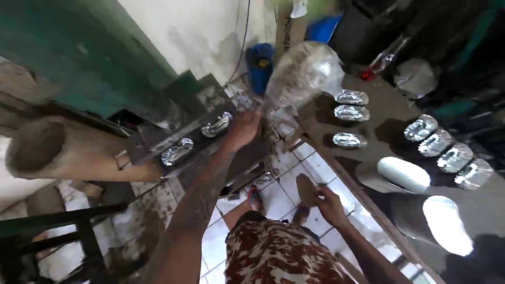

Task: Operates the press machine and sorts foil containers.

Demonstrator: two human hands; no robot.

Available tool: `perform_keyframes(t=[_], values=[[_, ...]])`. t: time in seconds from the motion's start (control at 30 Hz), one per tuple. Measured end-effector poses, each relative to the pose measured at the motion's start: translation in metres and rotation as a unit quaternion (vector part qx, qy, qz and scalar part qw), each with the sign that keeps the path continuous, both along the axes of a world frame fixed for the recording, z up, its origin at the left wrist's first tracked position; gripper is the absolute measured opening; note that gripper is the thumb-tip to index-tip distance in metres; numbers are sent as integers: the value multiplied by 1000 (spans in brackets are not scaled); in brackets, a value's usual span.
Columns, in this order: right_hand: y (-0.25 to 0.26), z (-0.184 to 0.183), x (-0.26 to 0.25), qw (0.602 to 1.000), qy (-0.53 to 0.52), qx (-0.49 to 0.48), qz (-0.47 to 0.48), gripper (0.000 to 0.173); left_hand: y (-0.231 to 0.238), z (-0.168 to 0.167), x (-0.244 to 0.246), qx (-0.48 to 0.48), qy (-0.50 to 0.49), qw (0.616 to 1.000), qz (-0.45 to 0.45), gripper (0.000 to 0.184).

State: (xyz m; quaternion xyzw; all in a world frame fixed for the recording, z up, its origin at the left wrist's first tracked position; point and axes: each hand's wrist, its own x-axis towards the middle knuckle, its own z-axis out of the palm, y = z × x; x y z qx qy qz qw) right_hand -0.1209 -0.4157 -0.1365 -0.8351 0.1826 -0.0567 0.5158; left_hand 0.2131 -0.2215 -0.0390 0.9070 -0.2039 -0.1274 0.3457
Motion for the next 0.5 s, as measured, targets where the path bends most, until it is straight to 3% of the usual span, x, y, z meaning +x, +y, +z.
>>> perform_keyframes(t=[0.03, 0.1, 0.2, 0.27, 0.37, 0.43, 0.5], values=[[7, 11, 26, 1000, -13, -14, 4, 23, 32, -15, 7, 86, 10, 996, 1, 70], [23, 29, 80, 998, -41, -38, 13, 22, 89, -20, 15, 162, 51, 985, -12, 65], [49, 40, 157, 972, -140, -150, 116, 20, 140, 11, -1, 128, 116, 976, -133, 54], [74, 48, 203, 895, -220, -282, 267, 23, 177, 13, -9, 189, 122, 953, -201, 48], [113, 59, 274, 742, -265, -394, 473, 22, 243, -26, 0, 259, 66, 941, -209, 41], [135, 62, 316, 698, -171, -440, 538, 31, 257, -17, -12, 252, 46, 948, -191, 37], [163, 56, 337, 697, -94, -464, 539, 35, 255, 18, -51, 215, 73, 953, -199, 38]])
